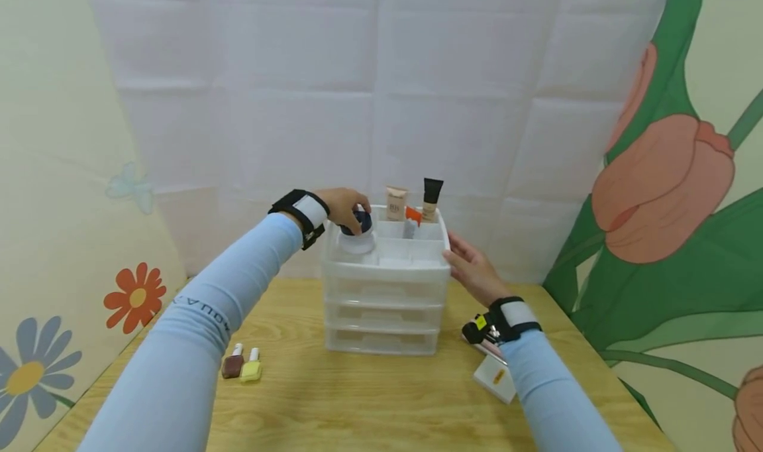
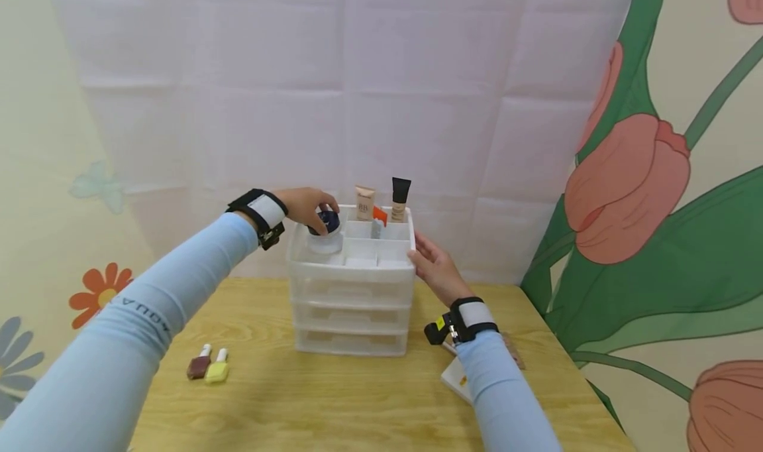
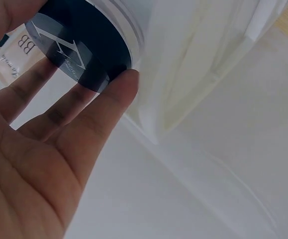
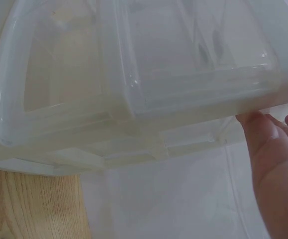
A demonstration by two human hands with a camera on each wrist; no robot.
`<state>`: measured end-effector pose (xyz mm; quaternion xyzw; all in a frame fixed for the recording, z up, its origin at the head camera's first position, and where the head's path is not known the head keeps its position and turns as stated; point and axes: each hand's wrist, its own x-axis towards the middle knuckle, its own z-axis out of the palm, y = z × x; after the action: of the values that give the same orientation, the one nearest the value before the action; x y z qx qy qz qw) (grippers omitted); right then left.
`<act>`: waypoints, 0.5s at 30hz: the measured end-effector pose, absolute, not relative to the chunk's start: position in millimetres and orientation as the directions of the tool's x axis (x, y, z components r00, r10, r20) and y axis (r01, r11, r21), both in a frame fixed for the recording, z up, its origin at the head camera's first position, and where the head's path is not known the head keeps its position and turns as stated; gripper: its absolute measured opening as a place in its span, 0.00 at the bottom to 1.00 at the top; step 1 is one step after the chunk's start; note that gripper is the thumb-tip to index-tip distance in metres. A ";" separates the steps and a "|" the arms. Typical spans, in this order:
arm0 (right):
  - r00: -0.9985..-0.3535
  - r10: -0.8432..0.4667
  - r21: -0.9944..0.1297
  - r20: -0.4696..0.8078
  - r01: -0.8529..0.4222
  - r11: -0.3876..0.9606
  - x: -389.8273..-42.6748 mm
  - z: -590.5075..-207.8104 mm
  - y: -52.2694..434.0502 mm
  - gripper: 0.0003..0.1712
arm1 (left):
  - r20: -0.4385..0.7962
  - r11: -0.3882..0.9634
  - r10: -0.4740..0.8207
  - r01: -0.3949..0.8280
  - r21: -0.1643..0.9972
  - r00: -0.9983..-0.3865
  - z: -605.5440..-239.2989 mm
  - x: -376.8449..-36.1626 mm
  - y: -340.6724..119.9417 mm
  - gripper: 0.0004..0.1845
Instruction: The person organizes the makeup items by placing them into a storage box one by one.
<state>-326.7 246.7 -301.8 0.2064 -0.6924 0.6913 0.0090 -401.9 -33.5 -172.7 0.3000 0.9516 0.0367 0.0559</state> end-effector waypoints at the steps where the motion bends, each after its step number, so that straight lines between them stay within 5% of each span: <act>1: -0.915 -0.273 -0.954 0.296 -0.298 -0.036 -326.3 -301.5 246.5 0.34 | -0.085 0.817 0.575 0.567 0.103 -0.814 -173.3 -402.2 -33.7 0.31; 15: -0.916 -0.276 -0.956 0.291 -0.285 -0.064 -325.6 -299.9 243.3 0.33 | -0.115 0.837 0.546 0.535 0.117 -0.830 -183.1 -400.5 -33.5 0.29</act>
<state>-325.6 243.3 -299.9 0.2050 -0.6840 0.7001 0.0031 -400.5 -33.5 -183.1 0.2827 0.9557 0.0401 0.0722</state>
